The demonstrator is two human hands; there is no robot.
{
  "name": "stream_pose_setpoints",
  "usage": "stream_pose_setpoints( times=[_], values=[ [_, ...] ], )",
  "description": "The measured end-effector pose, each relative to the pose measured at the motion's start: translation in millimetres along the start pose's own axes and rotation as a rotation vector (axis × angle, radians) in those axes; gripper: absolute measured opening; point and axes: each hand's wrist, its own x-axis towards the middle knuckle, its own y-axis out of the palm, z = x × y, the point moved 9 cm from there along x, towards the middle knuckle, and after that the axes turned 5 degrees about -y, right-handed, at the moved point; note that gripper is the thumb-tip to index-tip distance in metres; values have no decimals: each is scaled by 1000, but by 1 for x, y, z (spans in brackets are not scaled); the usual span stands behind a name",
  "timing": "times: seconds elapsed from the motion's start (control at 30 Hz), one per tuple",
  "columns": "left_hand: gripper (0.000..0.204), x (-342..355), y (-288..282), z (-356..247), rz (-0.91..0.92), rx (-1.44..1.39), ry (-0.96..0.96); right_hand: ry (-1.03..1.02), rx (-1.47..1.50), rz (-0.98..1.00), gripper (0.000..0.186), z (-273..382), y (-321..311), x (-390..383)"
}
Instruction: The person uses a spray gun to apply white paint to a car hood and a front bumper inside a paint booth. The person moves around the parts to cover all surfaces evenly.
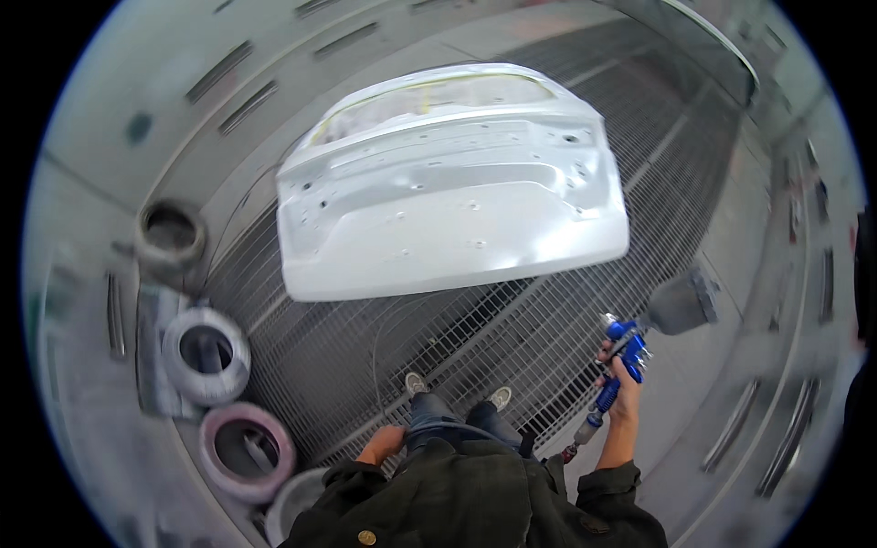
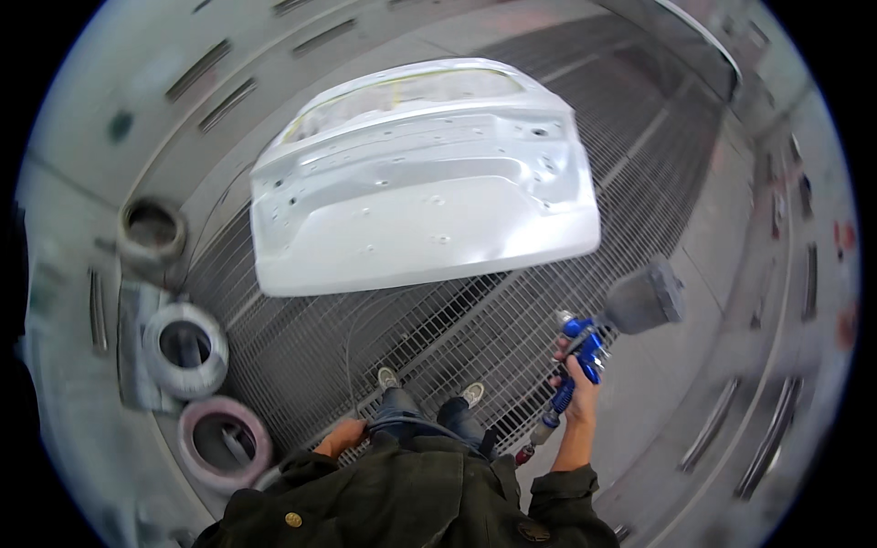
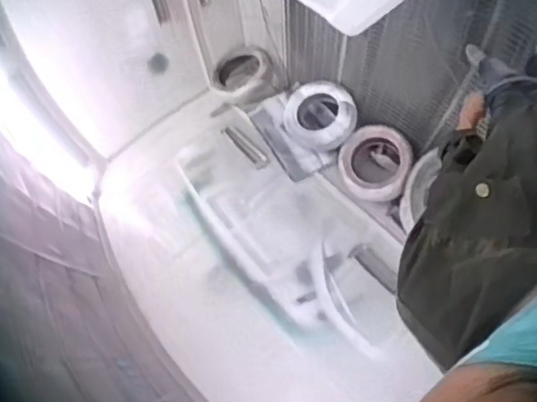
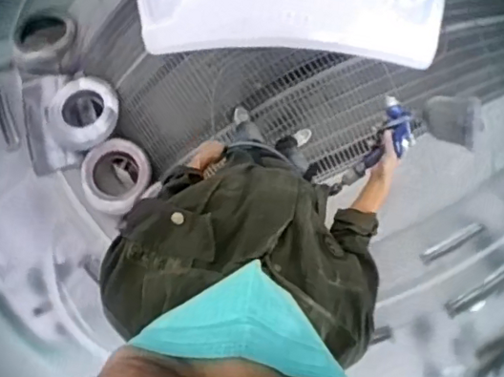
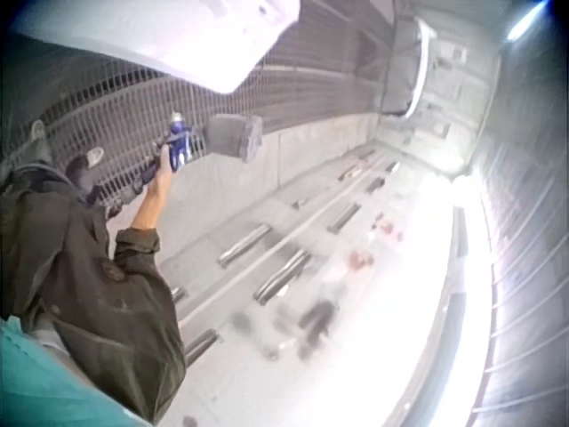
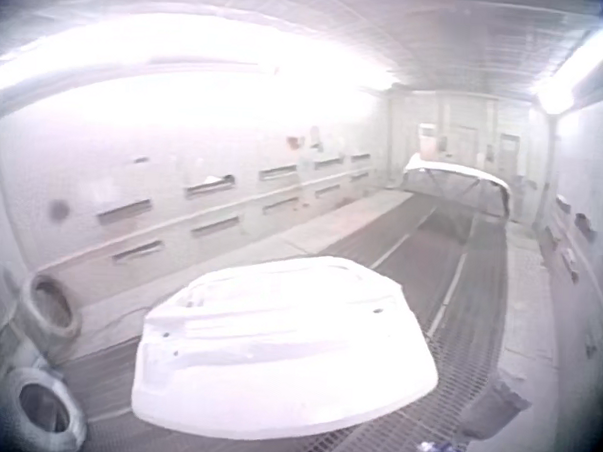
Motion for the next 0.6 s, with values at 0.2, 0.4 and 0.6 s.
stream_pose_setpoints(
  times=[0.2,0.4,0.6],
  values=[
    [29,-20,47,-5,-84,-179,-154,24,-115,8,40,2,8,24],
    [26,-42,47,-31,-137,-251,-203,31,-239,78,33,-6,22,42],
    [25,-48,54,-29,-83,-237,-245,-69,-258,338,36,12,70,24]
  ],
)
